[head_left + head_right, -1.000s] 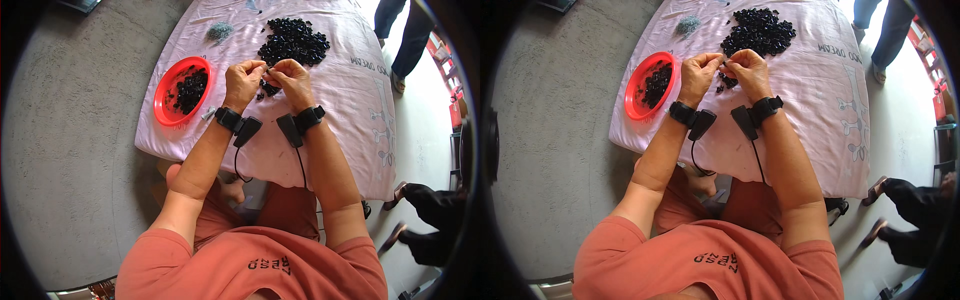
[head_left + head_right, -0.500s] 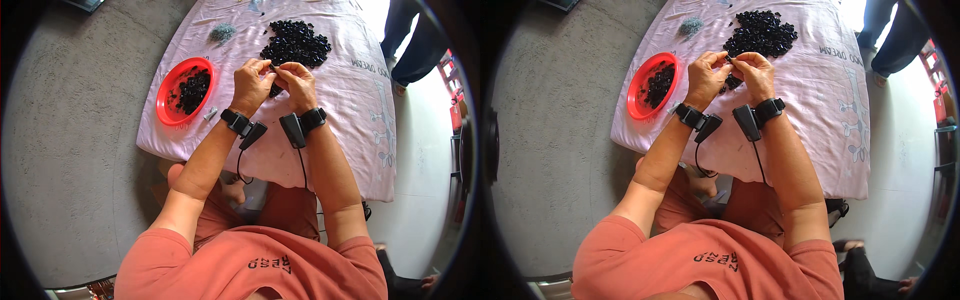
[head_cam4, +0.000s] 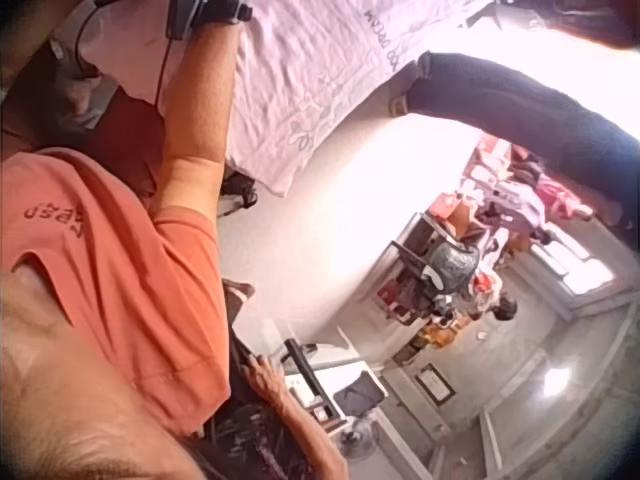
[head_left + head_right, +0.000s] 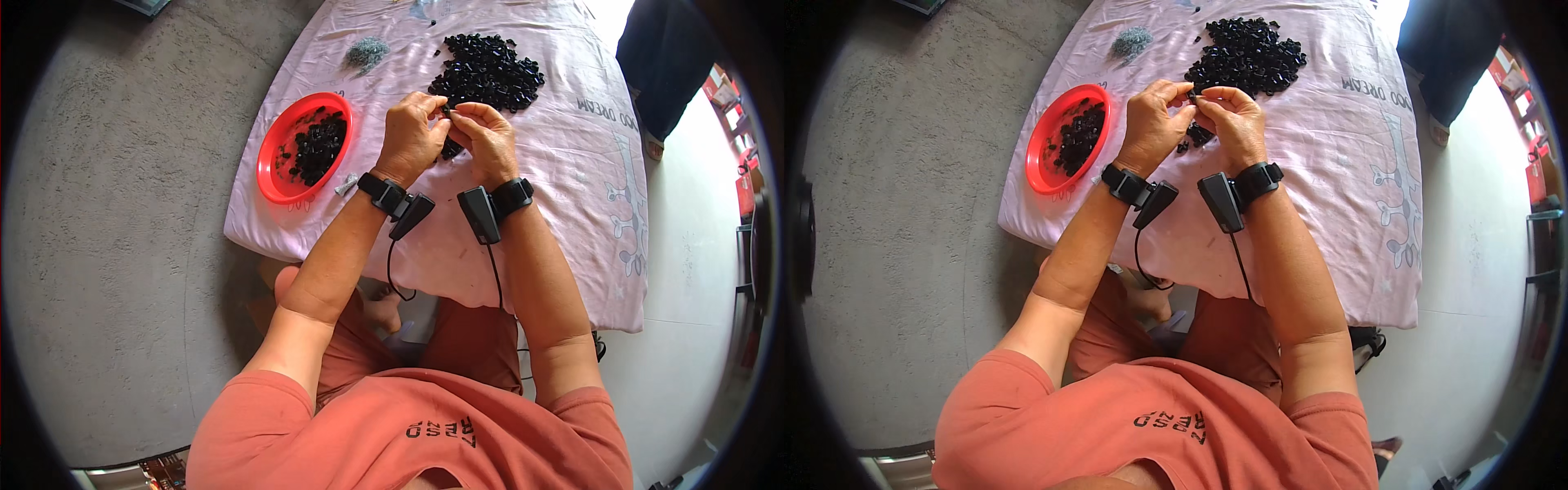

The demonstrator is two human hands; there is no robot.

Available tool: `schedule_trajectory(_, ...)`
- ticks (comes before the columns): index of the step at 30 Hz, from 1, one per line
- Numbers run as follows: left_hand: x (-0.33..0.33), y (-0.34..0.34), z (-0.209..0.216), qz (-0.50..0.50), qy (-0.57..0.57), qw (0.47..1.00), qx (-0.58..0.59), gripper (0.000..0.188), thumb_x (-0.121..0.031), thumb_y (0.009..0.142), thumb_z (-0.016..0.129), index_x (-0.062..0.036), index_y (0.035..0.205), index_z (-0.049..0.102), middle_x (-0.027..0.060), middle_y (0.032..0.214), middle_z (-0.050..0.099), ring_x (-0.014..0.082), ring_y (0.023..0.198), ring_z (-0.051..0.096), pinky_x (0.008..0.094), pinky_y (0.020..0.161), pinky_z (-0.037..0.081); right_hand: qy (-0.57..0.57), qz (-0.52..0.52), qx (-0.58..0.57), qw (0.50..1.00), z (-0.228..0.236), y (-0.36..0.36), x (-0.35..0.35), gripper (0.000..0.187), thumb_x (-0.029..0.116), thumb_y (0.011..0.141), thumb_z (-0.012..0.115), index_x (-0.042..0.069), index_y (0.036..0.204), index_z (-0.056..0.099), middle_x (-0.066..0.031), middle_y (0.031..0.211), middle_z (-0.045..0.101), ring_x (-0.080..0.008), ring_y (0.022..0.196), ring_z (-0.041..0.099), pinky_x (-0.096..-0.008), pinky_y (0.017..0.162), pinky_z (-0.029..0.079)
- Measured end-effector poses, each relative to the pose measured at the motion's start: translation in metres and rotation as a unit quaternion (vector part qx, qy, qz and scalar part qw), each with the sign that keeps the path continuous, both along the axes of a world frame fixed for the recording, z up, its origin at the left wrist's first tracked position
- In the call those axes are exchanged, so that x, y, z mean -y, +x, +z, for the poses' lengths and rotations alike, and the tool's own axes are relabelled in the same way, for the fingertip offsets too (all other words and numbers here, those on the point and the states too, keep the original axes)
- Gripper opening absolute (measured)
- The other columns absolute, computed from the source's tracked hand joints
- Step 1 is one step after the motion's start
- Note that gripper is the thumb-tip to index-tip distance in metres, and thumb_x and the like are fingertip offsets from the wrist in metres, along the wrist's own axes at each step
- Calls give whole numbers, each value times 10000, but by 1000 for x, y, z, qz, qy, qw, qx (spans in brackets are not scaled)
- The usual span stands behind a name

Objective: Inspecting and sorting small black plastic components from a central pile into a red bowl.

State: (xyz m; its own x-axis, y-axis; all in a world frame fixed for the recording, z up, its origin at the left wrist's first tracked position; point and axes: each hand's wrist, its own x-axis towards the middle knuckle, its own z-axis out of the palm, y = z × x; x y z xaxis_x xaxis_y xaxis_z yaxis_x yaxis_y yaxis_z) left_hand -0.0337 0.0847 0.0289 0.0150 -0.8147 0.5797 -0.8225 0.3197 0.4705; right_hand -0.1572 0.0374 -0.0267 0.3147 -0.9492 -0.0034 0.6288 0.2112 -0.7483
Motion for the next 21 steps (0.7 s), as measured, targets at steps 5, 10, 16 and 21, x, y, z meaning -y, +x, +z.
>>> schedule_trajectory(5, 1, 2, 0, 6, -1, 1000, 17, 287, -13, 723, 701, -7, 1009, 692, 123, 910, 680, 220, 780, 668, 312, 708, 531, -11, 5, -20, 1000, -2, 0, 1, 161, 53, 852, 701, 14, 1000, 650, -84, 940, 693, -140, 813, 676, -259, 745, 577)
schedule_trajectory(10, -1, 3, 3, 3, 9, 1000, -4, 239, -3, 720, 710, 15, 957, 685, 149, 882, 668, 273, 763, 665, 355, 707, 532, -30, 3, -37, 999, 2, 1, -2, 171, 91, 865, 698, 16, 1012, 651, -87, 936, 701, -136, 812, 682, -253, 733, 568)
schedule_trajectory(16, -9, 23, 10, 34, 5, 999, -2, 171, -45, 752, 717, 2, 915, 694, 151, 812, 664, 280, 693, 658, 370, 637, 521, -37, 4, -72, 997, 9, -7, 1, 182, 154, 915, 660, 46, 1061, 647, -94, 1017, 709, -159, 901, 693, -243, 755, 548)
schedule_trajectory(21, -12, 9, 8, 0, -1, 999, -39, 62, -44, 802, 669, -1, 836, 697, 144, 798, 667, 310, 705, 658, 380, 618, 509, -41, 100, -60, 992, 10, -3, -2, 202, 143, 917, 653, 42, 1092, 649, -91, 1002, 706, -173, 896, 693, -255, 764, 552)
